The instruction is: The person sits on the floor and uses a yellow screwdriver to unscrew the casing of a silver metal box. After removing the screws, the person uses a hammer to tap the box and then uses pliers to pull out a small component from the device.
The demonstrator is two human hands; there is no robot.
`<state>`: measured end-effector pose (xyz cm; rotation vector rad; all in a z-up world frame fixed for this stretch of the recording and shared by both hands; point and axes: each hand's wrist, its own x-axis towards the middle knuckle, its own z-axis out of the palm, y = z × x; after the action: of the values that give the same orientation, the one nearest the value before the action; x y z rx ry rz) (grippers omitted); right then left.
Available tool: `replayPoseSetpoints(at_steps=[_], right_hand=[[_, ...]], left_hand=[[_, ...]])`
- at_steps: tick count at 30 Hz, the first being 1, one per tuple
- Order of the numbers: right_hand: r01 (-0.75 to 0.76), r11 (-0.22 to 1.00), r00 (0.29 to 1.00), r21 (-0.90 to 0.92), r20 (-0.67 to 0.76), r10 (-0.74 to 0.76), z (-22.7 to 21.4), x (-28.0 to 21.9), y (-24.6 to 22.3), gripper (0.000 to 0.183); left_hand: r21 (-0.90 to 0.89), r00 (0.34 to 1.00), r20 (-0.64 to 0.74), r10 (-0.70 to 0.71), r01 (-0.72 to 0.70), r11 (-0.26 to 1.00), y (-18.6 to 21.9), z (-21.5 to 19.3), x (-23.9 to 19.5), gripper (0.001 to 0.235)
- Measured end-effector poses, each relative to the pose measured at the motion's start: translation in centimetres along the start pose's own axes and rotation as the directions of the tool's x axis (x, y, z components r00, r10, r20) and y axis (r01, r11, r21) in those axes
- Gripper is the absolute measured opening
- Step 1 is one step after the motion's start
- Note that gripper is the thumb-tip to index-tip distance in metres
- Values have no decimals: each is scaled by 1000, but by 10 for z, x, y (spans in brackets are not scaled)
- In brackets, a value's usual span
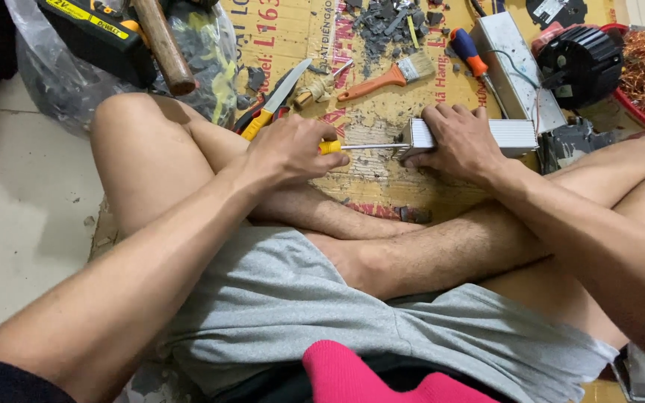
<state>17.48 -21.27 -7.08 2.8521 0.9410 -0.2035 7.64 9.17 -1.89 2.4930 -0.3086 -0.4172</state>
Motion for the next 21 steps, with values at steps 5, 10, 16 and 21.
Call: replayPoseSetpoints(at_steps=[5, 10, 16, 21], right_hand=[[44, 998, 998, -38, -35, -45, 10, 4, 4, 75], [47, 998, 999, -29, -17, -48, 0, -1, -4, 71], [81, 996, 996, -38, -34, -83, 0, -2, -3, 71], [77, 995, 995, -62, -60, -81, -2, -1, -2, 72]], left_hand=[[-199, 981, 183, -60, 97, 975, -34, 15, 38, 38], [-451, 802, 565, -192, 495, 743, -8, -19, 29, 44], [-478, 891, 421, -171, 378, 793, -24, -2, 31, 40], [166, 899, -38, 437, -426, 889, -19, -2, 11, 29]])
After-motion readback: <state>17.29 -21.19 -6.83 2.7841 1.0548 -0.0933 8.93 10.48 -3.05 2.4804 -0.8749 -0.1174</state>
